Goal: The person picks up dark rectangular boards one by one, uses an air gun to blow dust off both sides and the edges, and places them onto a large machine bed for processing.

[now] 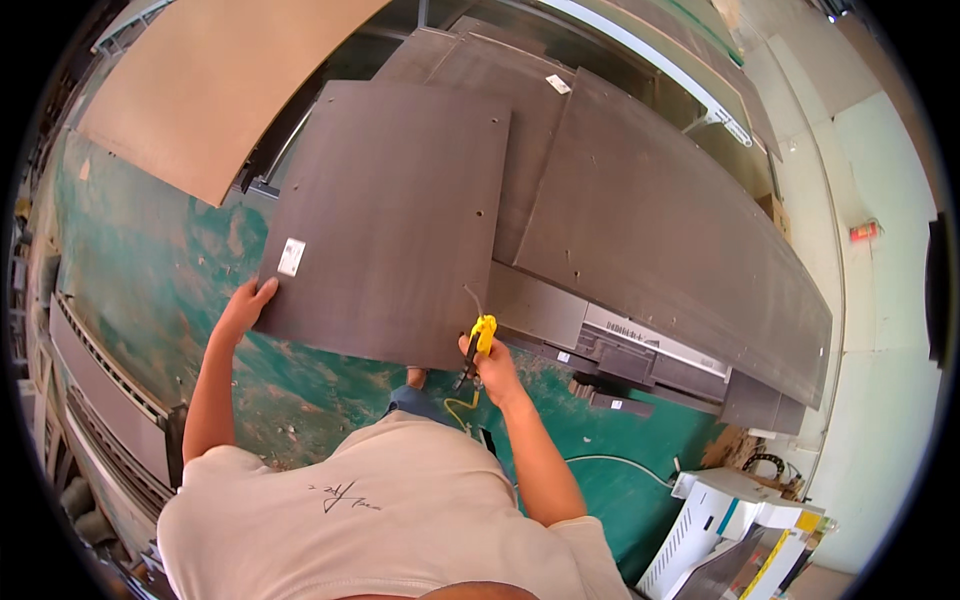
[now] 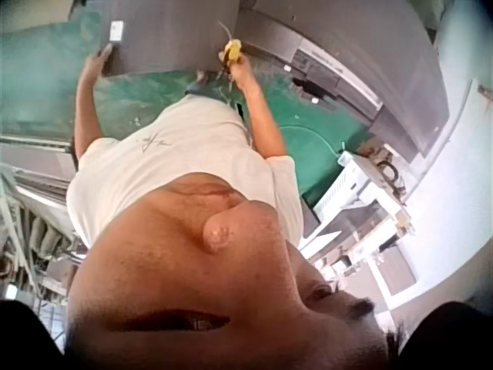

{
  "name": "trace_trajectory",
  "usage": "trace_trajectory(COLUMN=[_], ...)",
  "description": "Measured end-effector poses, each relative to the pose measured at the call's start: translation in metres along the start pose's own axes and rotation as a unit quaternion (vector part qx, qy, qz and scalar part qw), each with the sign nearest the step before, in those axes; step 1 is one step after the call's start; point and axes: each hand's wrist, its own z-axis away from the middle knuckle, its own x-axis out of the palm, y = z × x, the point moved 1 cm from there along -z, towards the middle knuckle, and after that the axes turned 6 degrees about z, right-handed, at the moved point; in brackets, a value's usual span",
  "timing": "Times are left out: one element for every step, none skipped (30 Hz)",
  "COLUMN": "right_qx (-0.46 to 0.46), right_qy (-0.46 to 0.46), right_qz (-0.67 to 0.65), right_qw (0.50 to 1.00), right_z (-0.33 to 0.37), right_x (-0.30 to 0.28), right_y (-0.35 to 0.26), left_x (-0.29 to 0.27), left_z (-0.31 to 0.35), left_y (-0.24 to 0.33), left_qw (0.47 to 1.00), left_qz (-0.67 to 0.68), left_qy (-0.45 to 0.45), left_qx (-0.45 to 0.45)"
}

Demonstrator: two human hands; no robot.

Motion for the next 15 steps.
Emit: trace_trajectory(right_qx=[0.020,0.040,0.048,0.016,-0.017,-0.053,-0.073,-0.072,-0.069,-0.104,-0.137,-0.176,-0.209,-0.239,-0.181], right_qy=[-0.005,-0.012,-0.011,-0.018,-0.022,-0.020,-0.025,-0.019,-0.012,0.011,0.036,0.072,0.111,0.147,0.145], right_qz=[0.004,0.007,0.010,0.019,0.028,0.035,0.074,0.062,0.049,0.064,0.080,0.113,0.146,0.182,0.189], right_qw=[1.000,0.999,0.999,1.000,0.999,0.998,0.994,0.995,0.996,0.992,0.987,0.975,0.961,0.942,0.954], right_z=[0.011,0.024,0.035,0.044,0.055,0.066,0.081,0.091,0.103,0.117,0.131,0.151,0.177,0.203,0.234], right_x=[0.000,0.000,0.000,0.002,0.004,0.006,0.004,-0.002,-0.012,-0.021,-0.030,-0.040,-0.056,-0.072,-0.090], right_y=[0.001,0.002,0.003,0.004,0.005,0.001,-0.004,-0.006,-0.004,0.006,0.016,0.025,0.040,0.055,0.067], left_x=[0.000,0.004,0.008,0.012,0.020,0.030,0.039,0.046,0.063,0.079,0.099,0.118,0.136,0.160,0.178], left_z=[0.001,0.007,0.012,0.014,0.017,0.019,0.033,0.040,0.049,0.058,0.065,0.077,0.091,0.112,0.130], left_y=[-0.006,-0.010,-0.013,-0.013,-0.004,0.006,0.009,-0.001,-0.015,-0.030,-0.040,-0.048,-0.050,-0.037,-0.032], left_qw=[0.998,0.993,0.984,0.978,0.971,0.965,0.975,0.967,0.960,0.949,0.947,0.942,0.951,0.949,0.956], left_qz=[0.057,0.112,0.166,0.189,0.210,0.228,0.156,0.193,0.237,0.282,0.293,0.307,0.279,0.291,0.275], left_qy=[-0.006,-0.011,-0.018,0.001,0.018,0.032,0.090,0.089,0.087,0.087,0.106,0.128,0.127,0.123,0.102], left_qx=[-0.022,-0.046,-0.069,-0.090,-0.110,-0.124,-0.134,-0.137,-0.122,-0.108,-0.081,-0.057,-0.035,-0.015,-0.003])
